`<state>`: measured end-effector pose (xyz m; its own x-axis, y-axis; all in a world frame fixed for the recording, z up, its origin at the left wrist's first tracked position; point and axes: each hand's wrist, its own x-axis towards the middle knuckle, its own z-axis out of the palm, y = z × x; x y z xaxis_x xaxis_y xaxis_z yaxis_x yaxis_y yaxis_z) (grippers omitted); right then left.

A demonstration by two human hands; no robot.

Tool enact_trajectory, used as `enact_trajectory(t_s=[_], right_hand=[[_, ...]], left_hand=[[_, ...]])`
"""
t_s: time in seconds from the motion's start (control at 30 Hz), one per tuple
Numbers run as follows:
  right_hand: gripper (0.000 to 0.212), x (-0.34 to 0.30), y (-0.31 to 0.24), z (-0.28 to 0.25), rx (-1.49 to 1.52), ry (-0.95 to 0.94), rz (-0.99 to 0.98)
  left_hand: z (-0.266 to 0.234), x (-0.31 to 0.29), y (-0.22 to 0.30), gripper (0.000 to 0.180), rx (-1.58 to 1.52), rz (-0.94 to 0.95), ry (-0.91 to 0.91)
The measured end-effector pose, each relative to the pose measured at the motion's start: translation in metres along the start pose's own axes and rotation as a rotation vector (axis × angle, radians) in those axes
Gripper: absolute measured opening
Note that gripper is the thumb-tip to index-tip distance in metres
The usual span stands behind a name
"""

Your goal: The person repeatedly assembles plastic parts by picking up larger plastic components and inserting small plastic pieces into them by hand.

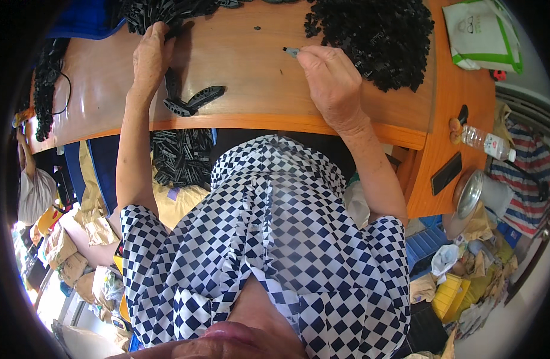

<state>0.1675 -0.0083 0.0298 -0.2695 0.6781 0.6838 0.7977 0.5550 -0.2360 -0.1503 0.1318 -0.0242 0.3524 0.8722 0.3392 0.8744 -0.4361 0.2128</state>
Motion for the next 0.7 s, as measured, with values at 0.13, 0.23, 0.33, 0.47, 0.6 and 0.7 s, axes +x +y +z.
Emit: enact_trajectory(t_s=[0.13,0.23,0.33,0.47,0.6,0.7], right_hand=[[0.025,-0.004,-0.001,-0.003,-0.022,0.029,-0.081],[0.025,-0.004,-0.005,-0.003,-0.006,0.082,-0.085],[0.025,-0.005,-0.014,-0.005,0.096,0.140,0.055],[0.023,-0.001,-0.030,0.000,0.138,0.218,0.157],[0.022,0.000,-0.041,0.004,0.198,0.264,0.224],[0.022,-0.003,-0.039,0.007,0.205,0.284,0.212]], left_hand=[[-0.009,-0.006,0.016,0.020,-0.178,-0.163,0.071],[-0.012,-0.014,0.036,0.017,-0.741,-0.304,0.008],[-0.020,-0.021,0.082,0.011,-1.822,-0.422,-0.238],[-0.011,-0.038,0.129,0.014,-2.294,-0.441,-0.401],[-0.003,-0.045,0.153,0.016,-2.396,-0.451,-0.454],[-0.009,-0.047,0.166,0.015,-2.390,-0.480,-0.467]])
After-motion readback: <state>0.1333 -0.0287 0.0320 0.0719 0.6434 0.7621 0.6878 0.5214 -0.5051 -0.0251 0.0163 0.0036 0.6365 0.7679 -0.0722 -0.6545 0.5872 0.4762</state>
